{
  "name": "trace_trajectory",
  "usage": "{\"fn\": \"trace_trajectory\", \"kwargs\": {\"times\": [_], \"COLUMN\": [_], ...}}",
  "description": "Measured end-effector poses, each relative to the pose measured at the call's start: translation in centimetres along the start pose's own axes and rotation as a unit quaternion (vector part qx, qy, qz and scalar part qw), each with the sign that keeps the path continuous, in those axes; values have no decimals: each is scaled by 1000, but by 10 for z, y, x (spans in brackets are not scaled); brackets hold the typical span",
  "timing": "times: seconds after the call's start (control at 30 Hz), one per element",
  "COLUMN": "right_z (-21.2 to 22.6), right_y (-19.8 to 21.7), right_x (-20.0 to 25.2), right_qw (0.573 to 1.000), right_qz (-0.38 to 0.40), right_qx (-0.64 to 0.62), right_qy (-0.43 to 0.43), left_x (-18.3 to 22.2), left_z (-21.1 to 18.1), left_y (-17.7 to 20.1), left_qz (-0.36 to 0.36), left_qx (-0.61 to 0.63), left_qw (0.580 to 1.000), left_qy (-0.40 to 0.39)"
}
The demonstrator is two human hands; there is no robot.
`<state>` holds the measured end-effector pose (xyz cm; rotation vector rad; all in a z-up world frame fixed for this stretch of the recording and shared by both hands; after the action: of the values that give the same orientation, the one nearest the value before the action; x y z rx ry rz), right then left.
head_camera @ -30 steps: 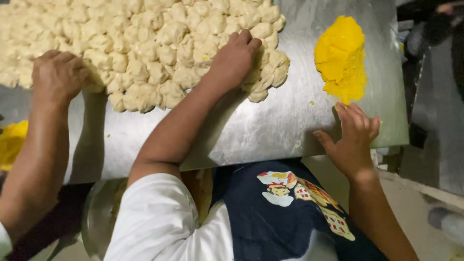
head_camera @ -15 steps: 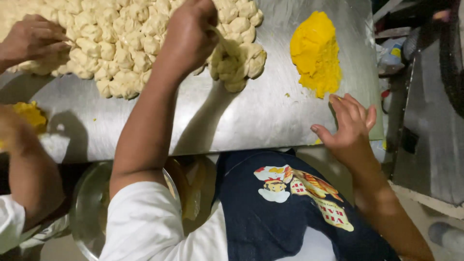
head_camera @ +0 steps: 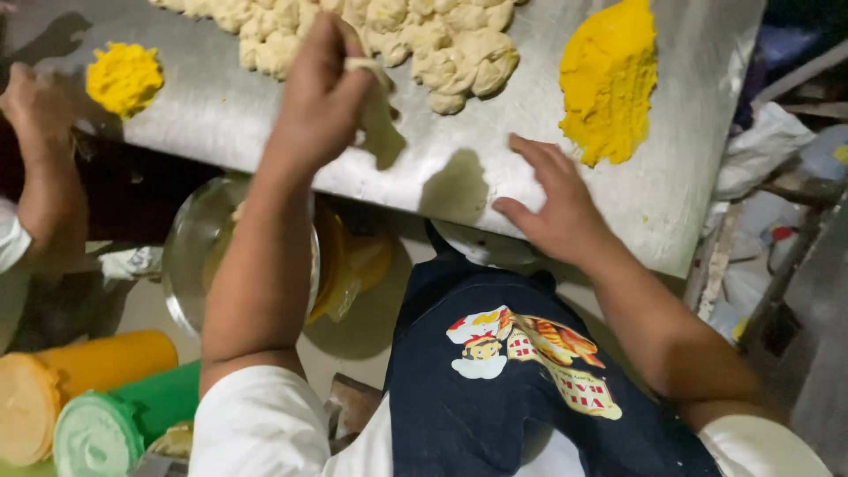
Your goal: Filling and shaping small pieces of dough with a yellow paste on a bakery production table
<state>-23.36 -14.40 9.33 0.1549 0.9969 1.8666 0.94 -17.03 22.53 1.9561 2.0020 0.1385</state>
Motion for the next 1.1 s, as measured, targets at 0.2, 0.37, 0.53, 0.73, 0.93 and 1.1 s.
{"fn": "trace_trajectory", "kwargs": {"times": [0.2,0.37,0.53,0.73,0.93,1.1], "right_z": [24,-31,6,23,48,48], "right_y": [-87,-123,-174,-232,-268,-264], "right_x": [-31,-32,-39,-52,-74,-81], "right_qw": [858,926,948,907,904,901], "right_qz": [85,27,74,117,118,122], "right_qx": [-501,-346,-273,-285,-265,-276], "right_qy": [-77,-151,-148,-285,-315,-310], "left_x": [36,72,125,143,147,156], "left_z": [89,176,374,305,317,324], "left_y": [-29,-41,-66,-11,28,43], "left_qz": [-59,-110,-142,-100,-115,-111], "left_qx": [151,298,394,465,517,475], "left_qw": [974,916,841,795,768,800], "left_qy": [161,246,343,376,360,351]}}
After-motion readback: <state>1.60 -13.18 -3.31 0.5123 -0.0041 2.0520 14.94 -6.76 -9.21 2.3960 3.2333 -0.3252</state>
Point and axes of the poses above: each hand's wrist, its own x-axis away from the middle knuckle, its own y-axis out of the back of the hand, z = x × y, the point moved 10 cm from there along -x, towards the middle knuckle, and after that the axes turned 6 degrees about x, right-handed, at the moved point
